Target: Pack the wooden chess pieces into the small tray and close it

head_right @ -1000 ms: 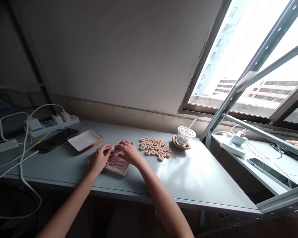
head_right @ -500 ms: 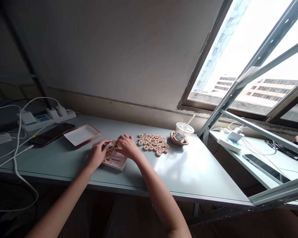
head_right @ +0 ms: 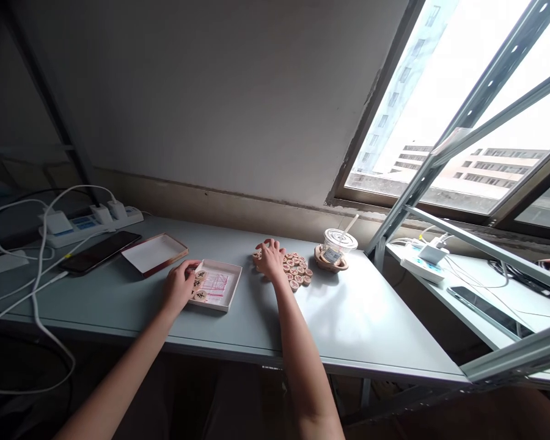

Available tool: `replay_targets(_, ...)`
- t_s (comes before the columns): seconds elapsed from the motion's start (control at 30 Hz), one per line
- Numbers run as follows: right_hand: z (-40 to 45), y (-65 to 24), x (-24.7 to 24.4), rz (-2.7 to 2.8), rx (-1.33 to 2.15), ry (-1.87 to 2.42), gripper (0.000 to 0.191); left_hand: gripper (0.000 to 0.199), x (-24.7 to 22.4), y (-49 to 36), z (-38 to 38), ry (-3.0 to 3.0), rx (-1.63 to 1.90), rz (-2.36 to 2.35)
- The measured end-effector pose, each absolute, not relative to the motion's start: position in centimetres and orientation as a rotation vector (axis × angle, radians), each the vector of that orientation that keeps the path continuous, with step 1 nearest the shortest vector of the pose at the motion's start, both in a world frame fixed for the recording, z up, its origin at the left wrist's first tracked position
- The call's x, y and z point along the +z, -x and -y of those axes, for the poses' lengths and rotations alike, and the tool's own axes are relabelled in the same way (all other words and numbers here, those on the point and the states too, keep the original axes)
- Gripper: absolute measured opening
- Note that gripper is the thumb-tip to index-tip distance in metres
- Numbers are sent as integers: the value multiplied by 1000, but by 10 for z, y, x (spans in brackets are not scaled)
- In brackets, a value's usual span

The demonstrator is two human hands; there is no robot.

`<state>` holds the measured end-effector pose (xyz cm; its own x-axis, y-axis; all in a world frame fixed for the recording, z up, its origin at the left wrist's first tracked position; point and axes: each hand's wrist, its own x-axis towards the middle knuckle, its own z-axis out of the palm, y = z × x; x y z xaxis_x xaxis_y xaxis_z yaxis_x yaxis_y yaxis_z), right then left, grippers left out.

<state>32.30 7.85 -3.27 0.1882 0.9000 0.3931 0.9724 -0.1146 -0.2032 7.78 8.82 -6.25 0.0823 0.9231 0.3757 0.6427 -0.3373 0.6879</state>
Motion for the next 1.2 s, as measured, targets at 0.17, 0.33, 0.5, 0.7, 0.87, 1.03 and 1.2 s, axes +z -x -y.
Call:
replay_targets(0.17, -74, -278, -22, 2164, 56, 1510, 31, 28, -65, -79, -91, -1909, 1183, -1399)
replay_targets(0.33, -73, -234, -31, 2422, 137, 1295, 36, 27, -65, -79, -91, -1906, 1183, -1290)
replay_targets(0.5, -72, -241, -28, 2290, 150, 1326, 45, 26, -62, -78, -88, -1987, 1142, -1407)
replay_targets(0.7, -71, -292, -24, 1937, -7, 1689, 37, 25, -61, -75, -85, -2057, 1188, -1739)
replay_targets(0.87, -73, -323, -33, 1974, -159, 1925, 9, 32, -69, -74, -92, -2012, 1190, -1686)
replay_targets(1.03, -70, -309, -32, 1981, -178, 1835, 14, 42, -74, -74, -96, -1981, 1253, -1560)
replay_targets(1.2, -64, -278, -26, 2176, -245, 1625, 24, 42, -72, -74, -95, -1903, 1224, -1579)
